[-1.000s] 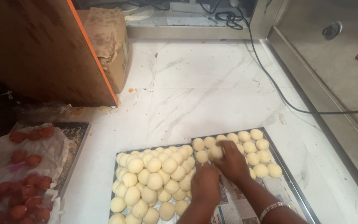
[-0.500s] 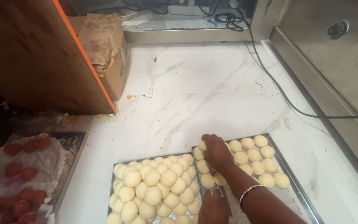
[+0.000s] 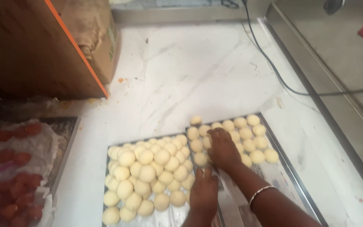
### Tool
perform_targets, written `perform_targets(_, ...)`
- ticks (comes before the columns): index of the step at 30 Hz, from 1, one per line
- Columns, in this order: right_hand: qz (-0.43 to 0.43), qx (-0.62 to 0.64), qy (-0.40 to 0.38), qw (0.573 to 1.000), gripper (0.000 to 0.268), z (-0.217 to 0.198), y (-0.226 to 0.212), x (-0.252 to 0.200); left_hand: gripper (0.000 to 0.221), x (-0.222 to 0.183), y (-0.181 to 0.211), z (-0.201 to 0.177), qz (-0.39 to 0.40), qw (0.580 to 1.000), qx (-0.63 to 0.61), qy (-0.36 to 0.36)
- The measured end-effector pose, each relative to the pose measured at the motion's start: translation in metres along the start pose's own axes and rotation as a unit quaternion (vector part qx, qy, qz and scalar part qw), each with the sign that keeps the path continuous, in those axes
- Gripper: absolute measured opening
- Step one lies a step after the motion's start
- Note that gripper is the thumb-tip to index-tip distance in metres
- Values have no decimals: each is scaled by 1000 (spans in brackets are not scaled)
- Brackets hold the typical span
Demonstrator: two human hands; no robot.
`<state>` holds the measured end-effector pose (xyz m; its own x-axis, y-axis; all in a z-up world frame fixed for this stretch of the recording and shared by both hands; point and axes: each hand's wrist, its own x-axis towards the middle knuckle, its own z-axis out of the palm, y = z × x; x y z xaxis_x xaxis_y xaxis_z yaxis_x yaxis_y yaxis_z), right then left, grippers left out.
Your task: Arranging dough balls on a tray for baking or proofing.
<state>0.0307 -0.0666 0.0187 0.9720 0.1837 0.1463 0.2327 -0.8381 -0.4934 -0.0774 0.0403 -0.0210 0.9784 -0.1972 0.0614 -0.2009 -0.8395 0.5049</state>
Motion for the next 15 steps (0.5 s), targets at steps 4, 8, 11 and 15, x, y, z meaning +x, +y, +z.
perform_targets(4, 32, -8, -24, 999, 54, -16, 10, -28, 15, 4, 5, -8, -19, 997, 43, -55)
perform_targets(8, 39, -59, -79, 994, 31, -23, 12, -51, 31, 6, 7, -16, -42, 995, 78, -47)
perform_targets(11, 12, -76, -70, 995, 23, -24, 15, -63, 35, 12, 6, -11, -46, 992, 111, -45)
perform_targets(15, -38, -81, -39, 995, 27, -22, 21, -70, 30, 23, 8, -4, -38, 981, 178, -65)
